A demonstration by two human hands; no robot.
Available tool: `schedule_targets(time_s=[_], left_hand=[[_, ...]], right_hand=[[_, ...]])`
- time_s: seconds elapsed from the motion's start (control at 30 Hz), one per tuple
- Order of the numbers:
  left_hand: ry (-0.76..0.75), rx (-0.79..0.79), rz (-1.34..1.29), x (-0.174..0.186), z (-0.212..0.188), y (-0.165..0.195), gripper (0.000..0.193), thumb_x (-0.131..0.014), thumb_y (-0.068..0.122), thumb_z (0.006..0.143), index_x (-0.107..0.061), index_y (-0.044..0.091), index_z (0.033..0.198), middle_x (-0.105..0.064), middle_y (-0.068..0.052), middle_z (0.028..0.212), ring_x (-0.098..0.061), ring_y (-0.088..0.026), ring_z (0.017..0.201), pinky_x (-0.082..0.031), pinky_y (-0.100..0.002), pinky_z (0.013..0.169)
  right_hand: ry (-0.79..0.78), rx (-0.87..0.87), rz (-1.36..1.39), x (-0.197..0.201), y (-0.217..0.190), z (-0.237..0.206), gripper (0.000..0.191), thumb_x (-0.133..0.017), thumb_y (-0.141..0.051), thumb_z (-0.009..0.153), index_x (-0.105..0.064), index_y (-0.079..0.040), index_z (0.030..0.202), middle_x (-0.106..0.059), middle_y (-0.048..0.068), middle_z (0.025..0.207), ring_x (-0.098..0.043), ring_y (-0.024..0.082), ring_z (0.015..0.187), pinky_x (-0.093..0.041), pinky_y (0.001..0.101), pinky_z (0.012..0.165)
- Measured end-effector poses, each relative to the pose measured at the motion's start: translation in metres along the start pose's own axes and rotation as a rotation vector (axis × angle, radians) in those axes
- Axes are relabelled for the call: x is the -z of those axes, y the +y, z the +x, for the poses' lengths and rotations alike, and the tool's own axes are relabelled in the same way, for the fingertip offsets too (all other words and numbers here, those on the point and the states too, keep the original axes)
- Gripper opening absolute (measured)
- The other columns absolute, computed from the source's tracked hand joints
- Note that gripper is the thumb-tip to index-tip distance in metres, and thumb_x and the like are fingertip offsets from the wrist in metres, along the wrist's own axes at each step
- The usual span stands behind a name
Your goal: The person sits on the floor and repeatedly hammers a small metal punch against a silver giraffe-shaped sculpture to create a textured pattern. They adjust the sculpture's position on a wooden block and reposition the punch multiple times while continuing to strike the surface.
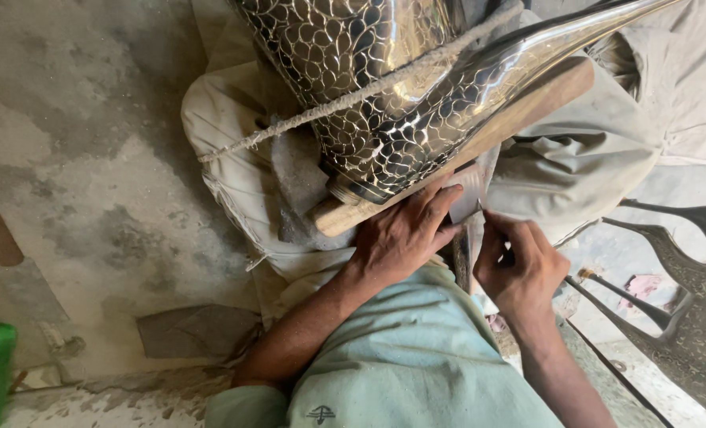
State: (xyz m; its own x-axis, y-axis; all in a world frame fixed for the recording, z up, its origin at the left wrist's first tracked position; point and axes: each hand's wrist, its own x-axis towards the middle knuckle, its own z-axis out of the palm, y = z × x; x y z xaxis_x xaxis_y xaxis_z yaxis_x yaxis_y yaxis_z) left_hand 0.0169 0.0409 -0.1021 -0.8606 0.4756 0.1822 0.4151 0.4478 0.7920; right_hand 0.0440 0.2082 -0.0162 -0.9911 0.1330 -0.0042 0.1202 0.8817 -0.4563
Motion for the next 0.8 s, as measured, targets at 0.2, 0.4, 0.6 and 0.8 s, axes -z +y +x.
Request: schedule_targets(time_s=[0.2,0.4,0.6,0.8], left_hand=[[0.003,-0.007,0.033,0.004,-0.001,0.002,0.083,-0.090,0.024,0.084,-0.040,0.011,0.149,-0.052,-0.014,0.152,-0.059,-0.035,0.135,-0.046,-0.049,0.115],[0.025,0.004,0.007,0.001,0.001,0.001,0.083,-0.089,0.026,0.083,-0.041,0.010,0.147,-0.052,-0.015,0.152,-0.058,-0.035,0.136,-0.046,-0.049,0.117],[0.047,-0.008,0.059,-0.002,-0.002,0.001,0.079,-0.090,0.031,0.087,-0.042,0.012,0.146,-0.055,-0.012,0.148,-0.061,-0.031,0.132,-0.047,-0.049,0.114],[0.026,0.003,0.062,-0.001,0.000,0.001,0.079,-0.091,0.030,0.084,-0.043,0.013,0.145,-0.056,-0.013,0.148,-0.062,-0.032,0.129,-0.048,-0.048,0.112]], right_hand=[[0.022,0.057,0.034,-0.004,0.006,0.008,0.016,-0.072,0.004,0.096,-0.074,-0.007,0.109,-0.071,0.009,0.092,-0.069,0.020,0.070,-0.053,0.0302,0.062],[-0.010,-0.030,0.030,0.001,-0.004,0.000,0.018,-0.072,0.003,0.094,-0.076,-0.007,0.109,-0.069,0.009,0.086,-0.065,0.019,0.063,-0.051,0.0306,0.059],[-0.025,-0.031,0.122,0.011,0.006,0.021,0.020,-0.079,-0.003,0.098,-0.076,-0.007,0.118,-0.063,0.007,0.083,-0.059,0.014,0.067,-0.046,0.0275,0.060],[-0.039,-0.207,0.245,0.014,0.015,-0.020,0.030,-0.080,-0.006,0.089,-0.075,-0.006,0.118,-0.058,0.005,0.087,-0.051,0.010,0.066,-0.041,0.0249,0.061]])
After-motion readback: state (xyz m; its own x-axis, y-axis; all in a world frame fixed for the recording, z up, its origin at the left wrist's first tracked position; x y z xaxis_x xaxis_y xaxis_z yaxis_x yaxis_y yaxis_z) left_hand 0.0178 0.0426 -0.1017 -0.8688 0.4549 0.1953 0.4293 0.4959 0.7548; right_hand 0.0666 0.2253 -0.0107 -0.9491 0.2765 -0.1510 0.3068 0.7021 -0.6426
